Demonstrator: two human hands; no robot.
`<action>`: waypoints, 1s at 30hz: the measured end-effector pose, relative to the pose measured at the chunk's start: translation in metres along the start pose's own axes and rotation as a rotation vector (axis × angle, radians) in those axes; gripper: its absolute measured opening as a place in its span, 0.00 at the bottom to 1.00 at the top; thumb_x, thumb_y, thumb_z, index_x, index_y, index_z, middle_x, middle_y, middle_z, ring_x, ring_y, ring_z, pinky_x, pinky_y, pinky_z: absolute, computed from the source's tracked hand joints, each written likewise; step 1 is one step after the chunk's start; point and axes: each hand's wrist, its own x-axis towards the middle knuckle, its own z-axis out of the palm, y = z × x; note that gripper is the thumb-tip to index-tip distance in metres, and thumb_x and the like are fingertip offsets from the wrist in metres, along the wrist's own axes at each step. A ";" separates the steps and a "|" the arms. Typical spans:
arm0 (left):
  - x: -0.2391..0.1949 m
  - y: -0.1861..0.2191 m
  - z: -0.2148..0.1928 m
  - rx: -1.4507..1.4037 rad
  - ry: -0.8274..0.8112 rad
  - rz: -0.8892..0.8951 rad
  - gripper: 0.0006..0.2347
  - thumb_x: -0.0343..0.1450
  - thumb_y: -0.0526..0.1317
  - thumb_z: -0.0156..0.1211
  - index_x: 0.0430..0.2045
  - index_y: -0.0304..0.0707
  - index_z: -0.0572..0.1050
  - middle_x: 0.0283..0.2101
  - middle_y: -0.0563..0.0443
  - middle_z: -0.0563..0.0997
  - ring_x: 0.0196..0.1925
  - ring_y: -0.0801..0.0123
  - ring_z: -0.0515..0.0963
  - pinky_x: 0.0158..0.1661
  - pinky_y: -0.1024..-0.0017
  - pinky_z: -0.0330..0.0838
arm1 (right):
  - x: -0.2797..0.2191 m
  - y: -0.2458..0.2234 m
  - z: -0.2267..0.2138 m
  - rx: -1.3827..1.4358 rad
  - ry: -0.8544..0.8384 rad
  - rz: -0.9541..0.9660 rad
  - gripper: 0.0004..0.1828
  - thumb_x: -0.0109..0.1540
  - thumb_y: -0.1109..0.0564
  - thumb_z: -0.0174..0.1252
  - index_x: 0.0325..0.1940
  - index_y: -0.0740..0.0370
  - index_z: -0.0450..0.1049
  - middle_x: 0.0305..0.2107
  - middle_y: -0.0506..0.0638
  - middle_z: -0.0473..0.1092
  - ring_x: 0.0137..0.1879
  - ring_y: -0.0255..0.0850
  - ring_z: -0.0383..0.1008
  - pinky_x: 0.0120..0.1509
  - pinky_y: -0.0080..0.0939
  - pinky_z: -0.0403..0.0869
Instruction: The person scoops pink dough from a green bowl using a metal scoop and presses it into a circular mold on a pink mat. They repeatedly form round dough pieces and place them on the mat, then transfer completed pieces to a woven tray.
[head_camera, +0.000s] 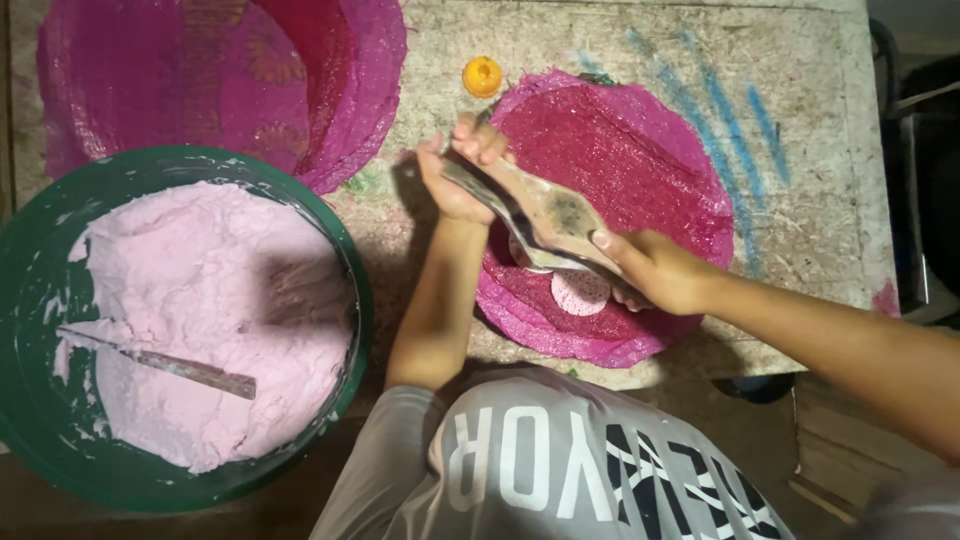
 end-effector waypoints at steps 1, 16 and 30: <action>0.000 -0.007 0.000 0.006 0.018 0.007 0.10 0.73 0.51 0.48 0.32 0.47 0.68 0.31 0.60 0.69 0.38 0.71 0.71 0.48 0.64 0.74 | -0.002 0.001 -0.004 -0.011 -0.012 0.006 0.45 0.67 0.27 0.28 0.29 0.66 0.76 0.16 0.54 0.72 0.22 0.43 0.74 0.32 0.47 0.75; 0.021 -0.009 0.005 0.100 0.062 -0.021 0.11 0.71 0.53 0.50 0.31 0.48 0.68 0.30 0.60 0.69 0.37 0.71 0.70 0.49 0.64 0.71 | 0.008 0.009 -0.008 -0.122 0.199 -0.035 0.37 0.68 0.32 0.36 0.45 0.66 0.76 0.20 0.56 0.71 0.29 0.49 0.77 0.39 0.51 0.75; -0.065 -0.002 0.072 2.053 0.173 -0.752 0.51 0.58 0.32 0.76 0.74 0.45 0.43 0.65 0.31 0.59 0.67 0.48 0.60 0.66 0.57 0.58 | -0.011 0.119 0.019 0.376 0.397 -0.641 0.44 0.67 0.19 0.35 0.51 0.62 0.71 0.33 0.47 0.70 0.38 0.35 0.69 0.41 0.37 0.70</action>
